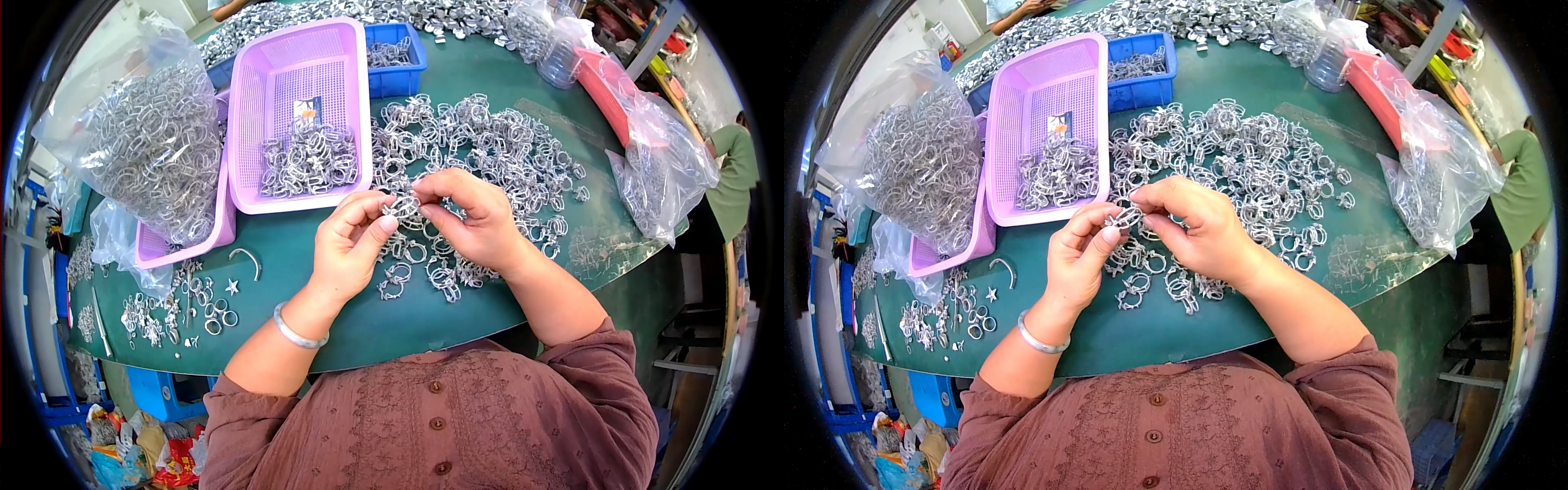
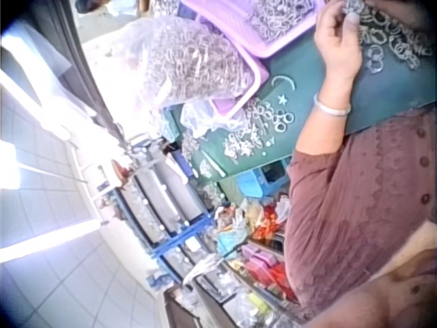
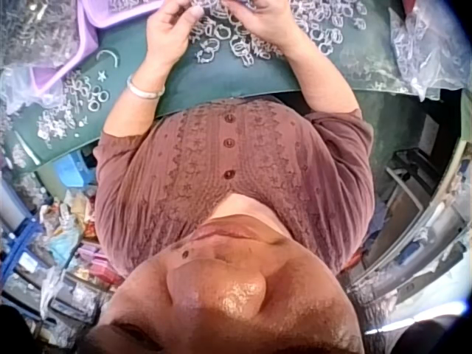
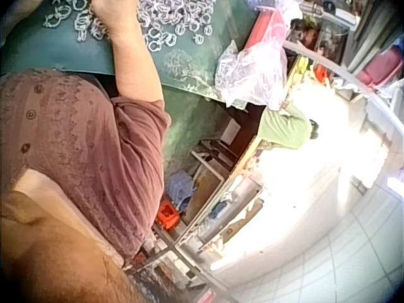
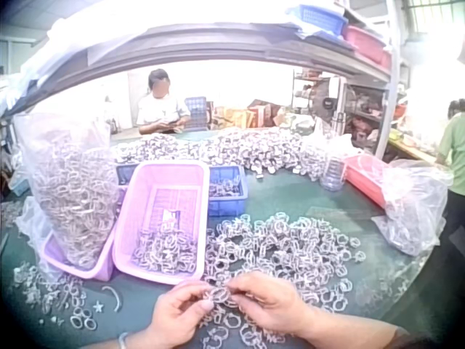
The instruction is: The person connects metal ring components together by hand and places the assembled pieces into a basket.
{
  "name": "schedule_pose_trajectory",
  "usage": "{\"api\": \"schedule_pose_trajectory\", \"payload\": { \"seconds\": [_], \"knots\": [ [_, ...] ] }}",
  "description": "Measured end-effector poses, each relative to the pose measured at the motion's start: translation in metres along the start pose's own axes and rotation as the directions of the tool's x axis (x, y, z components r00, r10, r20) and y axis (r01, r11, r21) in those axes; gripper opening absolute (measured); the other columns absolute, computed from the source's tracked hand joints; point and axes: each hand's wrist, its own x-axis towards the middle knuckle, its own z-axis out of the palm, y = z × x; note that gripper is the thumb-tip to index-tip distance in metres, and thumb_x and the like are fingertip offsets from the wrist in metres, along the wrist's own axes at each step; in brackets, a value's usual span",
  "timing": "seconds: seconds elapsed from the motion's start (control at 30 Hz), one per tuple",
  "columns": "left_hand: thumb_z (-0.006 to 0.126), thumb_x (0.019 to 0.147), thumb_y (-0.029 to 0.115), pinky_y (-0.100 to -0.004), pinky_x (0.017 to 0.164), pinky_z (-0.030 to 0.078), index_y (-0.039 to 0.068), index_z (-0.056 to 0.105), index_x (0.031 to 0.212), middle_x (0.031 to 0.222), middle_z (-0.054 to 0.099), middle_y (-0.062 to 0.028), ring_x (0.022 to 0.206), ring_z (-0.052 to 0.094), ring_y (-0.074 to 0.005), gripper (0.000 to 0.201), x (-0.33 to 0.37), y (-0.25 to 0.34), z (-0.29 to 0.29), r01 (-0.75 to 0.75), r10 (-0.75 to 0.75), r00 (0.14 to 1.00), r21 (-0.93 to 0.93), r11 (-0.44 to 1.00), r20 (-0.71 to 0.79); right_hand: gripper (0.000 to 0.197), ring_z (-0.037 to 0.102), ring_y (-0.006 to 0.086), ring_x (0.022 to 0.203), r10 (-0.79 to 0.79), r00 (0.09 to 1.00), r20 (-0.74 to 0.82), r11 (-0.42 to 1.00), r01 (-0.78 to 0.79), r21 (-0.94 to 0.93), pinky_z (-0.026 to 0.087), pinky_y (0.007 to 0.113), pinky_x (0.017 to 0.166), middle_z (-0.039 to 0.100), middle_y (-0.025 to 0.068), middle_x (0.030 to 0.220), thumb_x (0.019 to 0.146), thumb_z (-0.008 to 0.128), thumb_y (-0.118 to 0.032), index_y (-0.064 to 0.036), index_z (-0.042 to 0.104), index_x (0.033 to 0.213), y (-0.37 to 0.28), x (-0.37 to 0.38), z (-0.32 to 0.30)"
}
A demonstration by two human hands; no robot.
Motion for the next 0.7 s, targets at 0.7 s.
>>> {"api": "schedule_pose_trajectory", "payload": {
  "seconds": [0.7],
  "knots": [
    [0.049, 0.091, 0.026, -0.0244, 0.062, 0.046, 0.003, 0.059, 0.091, 0.08, 0.061, -0.005, 0.068, 0.057, -0.0113, 0.025, 0.0008, 0.0026, -0.005, 0.372, -0.374, 0.926, -0.278, 0.886, 0.047, 0.027, 0.06, 0.0175, 0.07, 0.031, 0.999, 0.025, 0.997, -0.033, 0.075, 0.048, 0.027, 0.062, 0.06, 0.0077, 0.078, 0.071, 0.062, 0.004, -0.0021, 0.058, 0.097, 0.0008, -0.0014, 0.0008]
  ]
}}
